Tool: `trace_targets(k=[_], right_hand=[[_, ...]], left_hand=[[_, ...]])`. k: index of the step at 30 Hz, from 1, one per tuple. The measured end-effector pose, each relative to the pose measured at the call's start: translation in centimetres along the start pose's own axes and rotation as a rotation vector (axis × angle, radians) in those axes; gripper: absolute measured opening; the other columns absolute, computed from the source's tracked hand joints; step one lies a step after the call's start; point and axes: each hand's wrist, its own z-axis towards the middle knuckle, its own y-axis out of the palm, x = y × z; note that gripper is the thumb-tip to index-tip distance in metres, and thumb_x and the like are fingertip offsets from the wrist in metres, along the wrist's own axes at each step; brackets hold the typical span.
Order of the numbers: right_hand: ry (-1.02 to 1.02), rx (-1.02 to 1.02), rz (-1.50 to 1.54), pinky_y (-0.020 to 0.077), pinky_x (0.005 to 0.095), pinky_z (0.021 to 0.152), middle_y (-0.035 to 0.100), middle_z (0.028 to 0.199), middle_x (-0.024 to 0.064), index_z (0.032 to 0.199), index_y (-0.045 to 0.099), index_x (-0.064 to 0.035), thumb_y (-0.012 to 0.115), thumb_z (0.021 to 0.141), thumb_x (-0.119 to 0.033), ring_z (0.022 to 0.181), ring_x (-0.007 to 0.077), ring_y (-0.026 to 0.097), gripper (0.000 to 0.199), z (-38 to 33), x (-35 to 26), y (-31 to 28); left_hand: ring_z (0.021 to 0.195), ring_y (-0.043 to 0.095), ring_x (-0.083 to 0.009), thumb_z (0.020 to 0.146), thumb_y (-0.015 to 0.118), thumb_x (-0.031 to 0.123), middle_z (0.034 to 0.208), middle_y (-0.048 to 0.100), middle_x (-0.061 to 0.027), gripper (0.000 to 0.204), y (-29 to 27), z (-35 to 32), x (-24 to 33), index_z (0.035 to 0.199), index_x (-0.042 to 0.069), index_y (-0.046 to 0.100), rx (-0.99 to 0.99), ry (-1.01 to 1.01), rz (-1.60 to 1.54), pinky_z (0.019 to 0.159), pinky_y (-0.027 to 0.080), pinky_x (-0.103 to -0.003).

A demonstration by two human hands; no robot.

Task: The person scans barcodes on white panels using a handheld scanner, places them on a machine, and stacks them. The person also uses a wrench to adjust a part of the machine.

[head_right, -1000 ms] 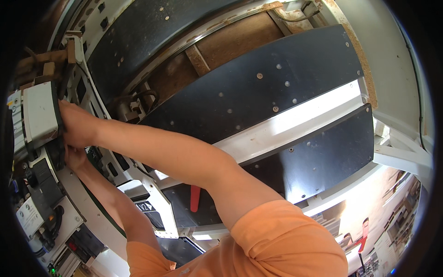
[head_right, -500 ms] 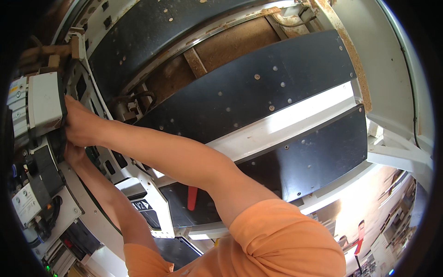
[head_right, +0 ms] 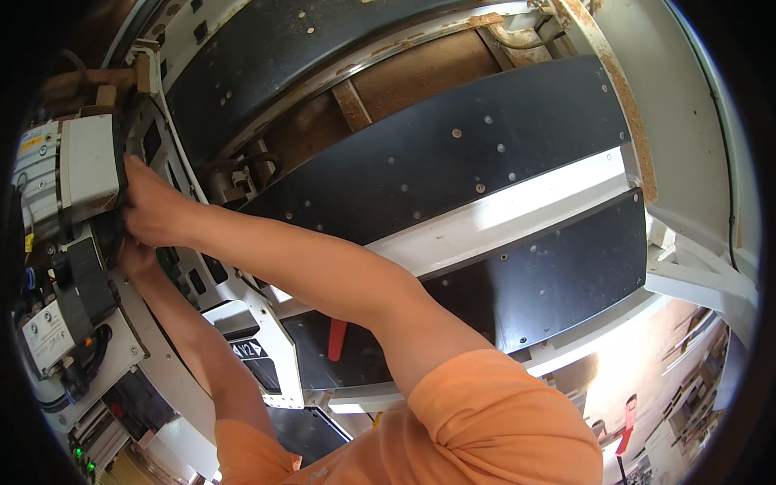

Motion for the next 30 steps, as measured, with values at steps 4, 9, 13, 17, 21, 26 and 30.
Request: trace_targets(k=[4,9,13,17,21,26,30], right_hand=[[0.063,0.077,0.104,0.0363,0.0418,0.113,0.047,0.136,0.0285,0.145,0.037,0.0021,0.047,0.078,0.013,0.133,0.0412,0.044,0.069,-1.3,0.5,-0.1],[-0.323,0.063,-0.167,0.0436,0.0404,0.106,0.053,0.128,0.0251,0.146,0.037,-0.0014,0.044,0.079,0.015,0.128,0.0361,0.052,0.069,0.8,1.2,0.5],[-0.065,-0.032,-0.011,0.0424,0.0423,0.108,0.052,0.128,0.0282,0.144,0.034,0.0030,0.046,0.079,0.014,0.128,0.0380,0.051,0.067,0.7,1.3,0.3],[-0.113,0.100,-0.040,0.0423,0.0425,0.108,0.048,0.131,0.0289,0.143,0.033,0.0033,0.047,0.079,0.014,0.128,0.0383,0.051,0.067,-1.7,1.3,0.1],[-0.222,0.052,-0.214,0.0417,0.0424,0.109,0.045,0.135,0.0281,0.148,0.030,0.0016,0.047,0.081,0.012,0.128,0.0382,0.051,0.070,-1.0,1.3,0.3],[-0.108,-0.018,-0.080,0.0434,0.0408,0.107,0.051,0.132,0.0236,0.154,0.024,-0.0008,0.043,0.082,0.009,0.125,0.0352,0.054,0.075,0.6,0.4,0.3],[0.096,0.035,0.114,0.0499,0.0380,0.098,0.057,0.125,0.0224,0.153,0.020,0.0031,0.041,0.081,0.010,0.121,0.0313,0.057,0.075,-2.4,0.2,-0.6]], left_hand=[[0.064,0.051,-0.0064,0.105,0.048,0.024,0.107,0.067,-0.0051,0.037,3.3,0.3,0.3,0.139,0.009,0.054,0.128,-0.057,-0.091,0.051,0.039,-0.023],[0.068,0.053,-0.0078,0.104,0.049,0.024,0.114,0.065,-0.0063,0.039,6.5,-0.3,0.2,0.140,0.010,0.054,0.504,-0.033,-0.128,0.052,0.040,-0.023],[0.074,0.055,-0.0091,0.104,0.049,0.022,0.118,0.064,-0.0064,0.040,3.5,0.2,0.3,0.142,0.009,0.053,0.215,0.003,-0.012,0.058,0.041,-0.021],[0.079,0.057,-0.0100,0.103,0.050,0.020,0.122,0.062,-0.0061,0.041,1.8,0.9,0.3,0.143,0.009,0.052,0.208,-0.032,0.021,0.063,0.042,-0.020],[0.081,0.058,-0.0098,0.103,0.050,0.020,0.121,0.063,-0.0056,0.041,3.2,0.6,0.4,0.142,0.008,0.053,0.359,-0.056,-0.121,0.063,0.041,-0.020],[0.082,0.058,-0.0098,0.101,0.053,0.024,0.125,0.064,-0.0064,0.044,-0.2,1.1,0.2,0.142,0.007,0.053,0.216,-0.004,-0.011,0.062,0.042,-0.020],[0.081,0.057,-0.0094,0.102,0.053,0.027,0.126,0.064,-0.0063,0.043,-4.6,2.7,0.4,0.141,0.008,0.053,-0.246,-0.136,-0.147,0.062,0.042,-0.020]])
